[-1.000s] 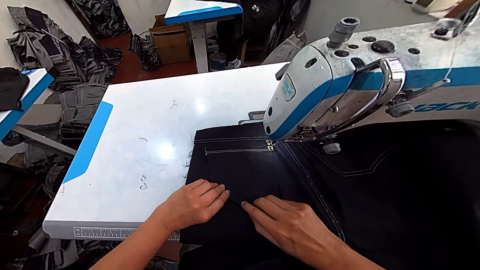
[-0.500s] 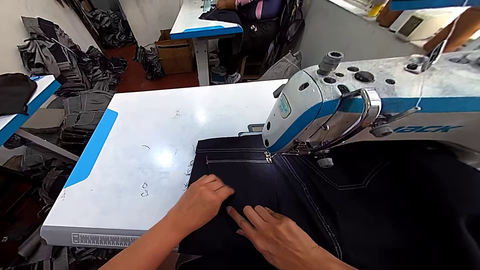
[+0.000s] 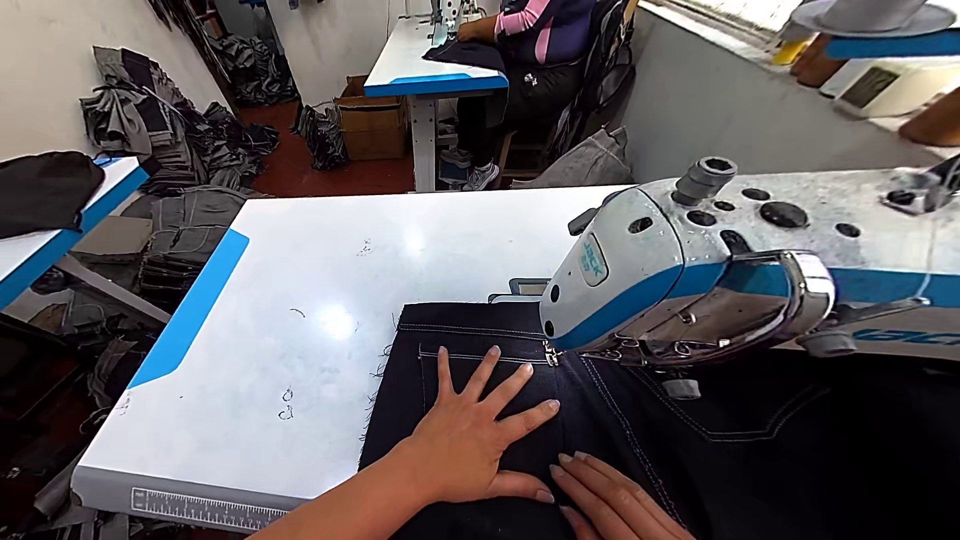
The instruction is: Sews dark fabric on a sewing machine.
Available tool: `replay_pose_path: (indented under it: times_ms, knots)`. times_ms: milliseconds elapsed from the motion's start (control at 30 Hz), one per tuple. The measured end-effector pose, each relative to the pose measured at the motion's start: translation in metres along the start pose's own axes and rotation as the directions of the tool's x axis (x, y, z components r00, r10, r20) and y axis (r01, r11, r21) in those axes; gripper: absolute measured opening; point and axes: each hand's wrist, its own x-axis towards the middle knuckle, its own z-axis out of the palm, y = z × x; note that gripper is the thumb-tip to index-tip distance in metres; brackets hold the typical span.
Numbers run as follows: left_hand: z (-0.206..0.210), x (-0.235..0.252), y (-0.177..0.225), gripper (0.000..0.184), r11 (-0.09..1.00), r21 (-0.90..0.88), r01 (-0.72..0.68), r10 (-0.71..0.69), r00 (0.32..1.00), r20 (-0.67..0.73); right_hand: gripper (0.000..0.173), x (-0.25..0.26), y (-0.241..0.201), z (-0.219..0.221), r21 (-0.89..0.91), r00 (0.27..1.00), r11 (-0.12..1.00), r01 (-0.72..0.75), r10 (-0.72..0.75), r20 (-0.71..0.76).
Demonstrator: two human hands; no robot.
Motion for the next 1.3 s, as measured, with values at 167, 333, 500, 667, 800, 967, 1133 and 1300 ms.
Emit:
replay_pose_path:
  times_ms: [167,333,500,667,800,967,1133,1300]
  knots:
    - [0.002,-0.001,-0.002,0.084,1.000,0.011,-0.009,0.009,1.000,-0.030,0.028,-0.001,0.000,0.001,0.038,1.000,0.999,0.012,-0.013,0.008]
    - [0.001,-0.001,-0.006,0.085,0.999,0.006,-0.034,0.034,0.999,-0.038,0.032,-0.003,-0.001,-0.002,0.050,0.999,0.999,0.019,-0.021,0.048]
    - [0.004,-0.001,-0.004,0.085,0.999,0.045,-0.029,0.032,0.997,-0.064,0.030,-0.002,-0.002,-0.003,0.076,0.999,0.997,-0.003,0.000,0.044]
    - [0.009,-0.001,-0.003,0.072,0.996,0.089,-0.024,0.035,0.992,-0.120,0.031,-0.001,-0.004,-0.006,0.046,0.996,0.999,-0.019,0.015,0.084]
    - [0.012,0.000,-0.002,0.067,0.994,0.105,-0.015,0.032,0.987,-0.157,0.035,-0.004,-0.003,-0.011,-0.040,0.991,0.999,-0.006,0.011,0.134]
    - [0.019,0.000,0.019,0.068,0.991,0.103,0.084,-0.063,0.980,-0.191,0.037,-0.013,0.022,-0.022,0.012,0.984,0.997,0.079,-0.080,0.162]
    - [0.023,0.000,0.020,0.067,0.989,0.110,0.094,-0.069,0.974,-0.217,0.039,-0.009,0.033,-0.031,0.016,0.962,0.989,0.147,-0.147,0.230]
    - [0.025,0.000,0.020,0.067,0.985,0.134,0.105,-0.068,0.964,-0.256,0.041,-0.007,0.047,-0.032,0.047,0.952,0.980,0.196,-0.201,0.231]
